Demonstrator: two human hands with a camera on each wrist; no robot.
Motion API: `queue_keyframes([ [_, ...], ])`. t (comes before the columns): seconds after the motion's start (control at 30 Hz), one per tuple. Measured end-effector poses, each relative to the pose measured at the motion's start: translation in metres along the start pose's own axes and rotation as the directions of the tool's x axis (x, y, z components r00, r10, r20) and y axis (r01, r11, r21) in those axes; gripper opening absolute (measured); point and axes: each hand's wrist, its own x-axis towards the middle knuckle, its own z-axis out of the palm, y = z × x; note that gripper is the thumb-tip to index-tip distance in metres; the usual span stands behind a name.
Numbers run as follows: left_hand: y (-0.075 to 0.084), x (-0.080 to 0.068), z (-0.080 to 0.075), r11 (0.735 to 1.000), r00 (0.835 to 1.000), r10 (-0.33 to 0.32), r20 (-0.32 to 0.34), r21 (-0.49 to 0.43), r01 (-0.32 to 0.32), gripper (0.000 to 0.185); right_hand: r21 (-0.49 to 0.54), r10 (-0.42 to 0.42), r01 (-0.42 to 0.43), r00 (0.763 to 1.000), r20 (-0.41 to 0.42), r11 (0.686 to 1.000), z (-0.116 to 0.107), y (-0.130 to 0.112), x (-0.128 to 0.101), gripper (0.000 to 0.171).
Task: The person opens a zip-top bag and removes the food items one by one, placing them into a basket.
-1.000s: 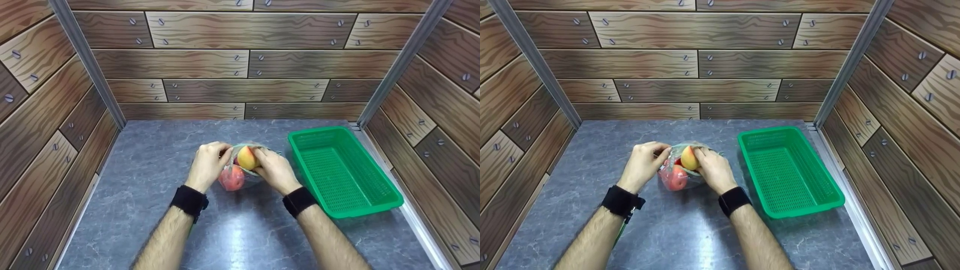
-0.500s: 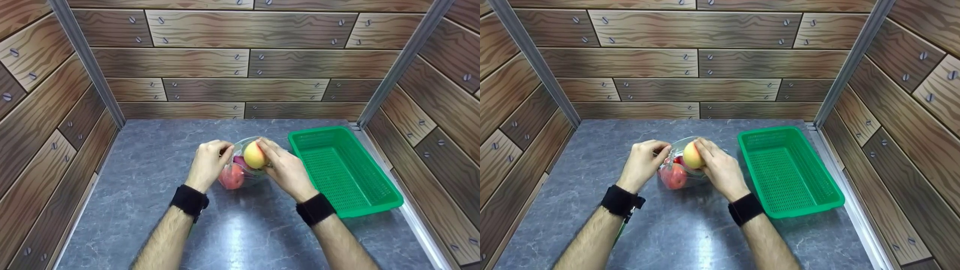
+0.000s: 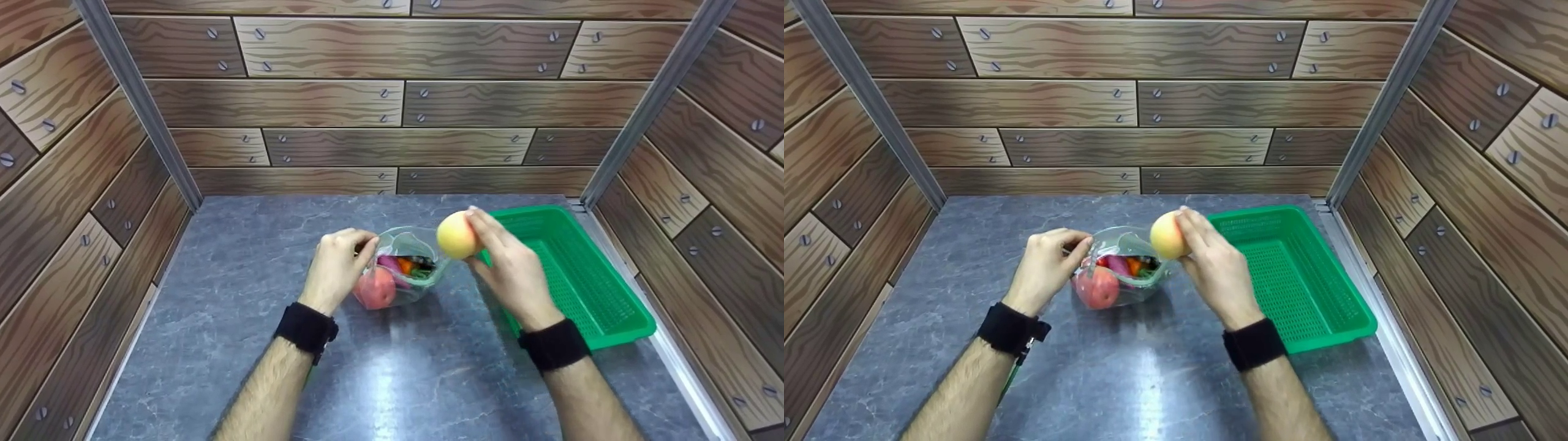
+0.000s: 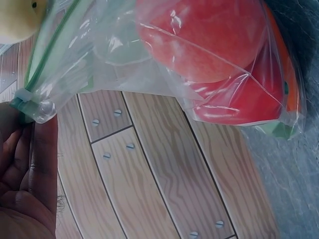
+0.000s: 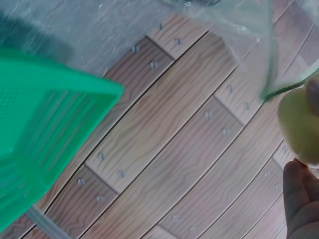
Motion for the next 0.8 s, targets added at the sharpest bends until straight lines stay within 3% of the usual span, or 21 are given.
queue_keyframes([
  [0.8, 0.001, -0.003, -0.003, 1.0, 1.0, 0.009, -0.001, 0.004, -0.009, 0.015, -0.082, 0.236, -0.232, 0.971, 0.044, 0.969, -0.039, 0.07, -0.052, 0.095],
])
